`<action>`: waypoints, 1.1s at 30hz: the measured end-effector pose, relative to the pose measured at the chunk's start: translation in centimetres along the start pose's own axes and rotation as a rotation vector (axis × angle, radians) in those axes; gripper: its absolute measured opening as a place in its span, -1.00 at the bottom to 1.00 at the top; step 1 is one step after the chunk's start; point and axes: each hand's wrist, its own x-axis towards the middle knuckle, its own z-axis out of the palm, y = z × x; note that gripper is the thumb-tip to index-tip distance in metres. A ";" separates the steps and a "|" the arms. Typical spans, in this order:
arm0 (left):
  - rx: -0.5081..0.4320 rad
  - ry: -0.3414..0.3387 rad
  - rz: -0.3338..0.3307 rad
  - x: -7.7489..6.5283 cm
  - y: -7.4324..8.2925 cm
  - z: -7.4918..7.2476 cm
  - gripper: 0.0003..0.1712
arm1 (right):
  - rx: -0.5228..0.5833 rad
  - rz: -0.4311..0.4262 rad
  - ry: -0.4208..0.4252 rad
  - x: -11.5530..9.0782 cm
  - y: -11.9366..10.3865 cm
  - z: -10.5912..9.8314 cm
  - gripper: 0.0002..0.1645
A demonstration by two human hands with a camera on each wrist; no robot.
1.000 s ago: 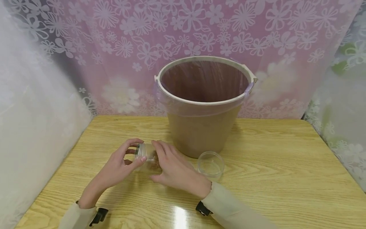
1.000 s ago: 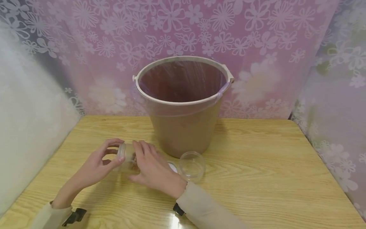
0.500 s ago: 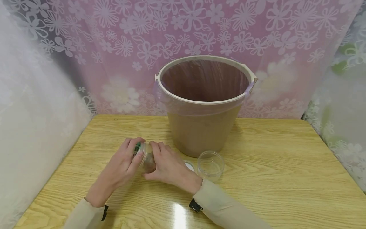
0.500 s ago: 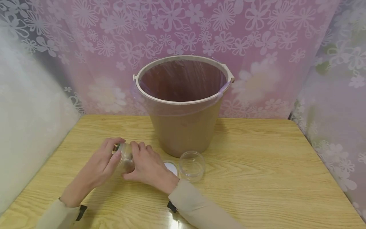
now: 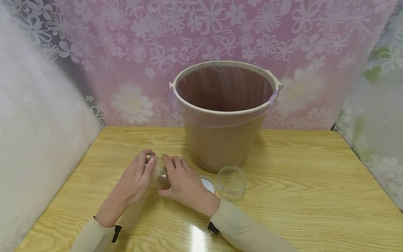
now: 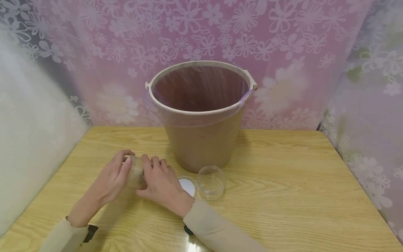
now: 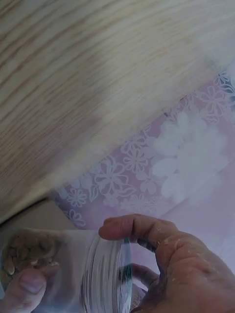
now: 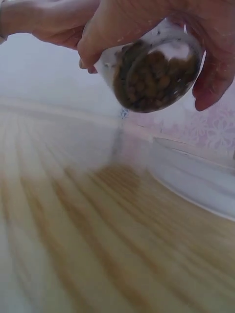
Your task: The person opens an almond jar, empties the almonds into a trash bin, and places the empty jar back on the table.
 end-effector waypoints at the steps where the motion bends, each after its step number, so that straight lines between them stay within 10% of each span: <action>1: 0.000 -0.014 -0.022 0.0 -0.1 -0.1 -0.42 | 0.004 -0.006 -0.009 -0.1 0.0 -0.1 0.17; 9: -0.008 -0.136 -0.124 -0.2 -0.5 -0.6 -0.35 | -0.013 -0.060 -0.069 -0.8 0.4 -0.3 0.02; 21: -0.439 -0.331 0.118 -0.8 -3.9 -2.6 -0.20 | 0.228 -0.009 -0.120 -1.6 1.4 -0.6 0.01; 33: -0.513 -0.378 0.090 -0.8 -4.3 -2.9 -0.22 | 0.225 -0.073 -0.046 -1.9 1.8 -0.3 -0.03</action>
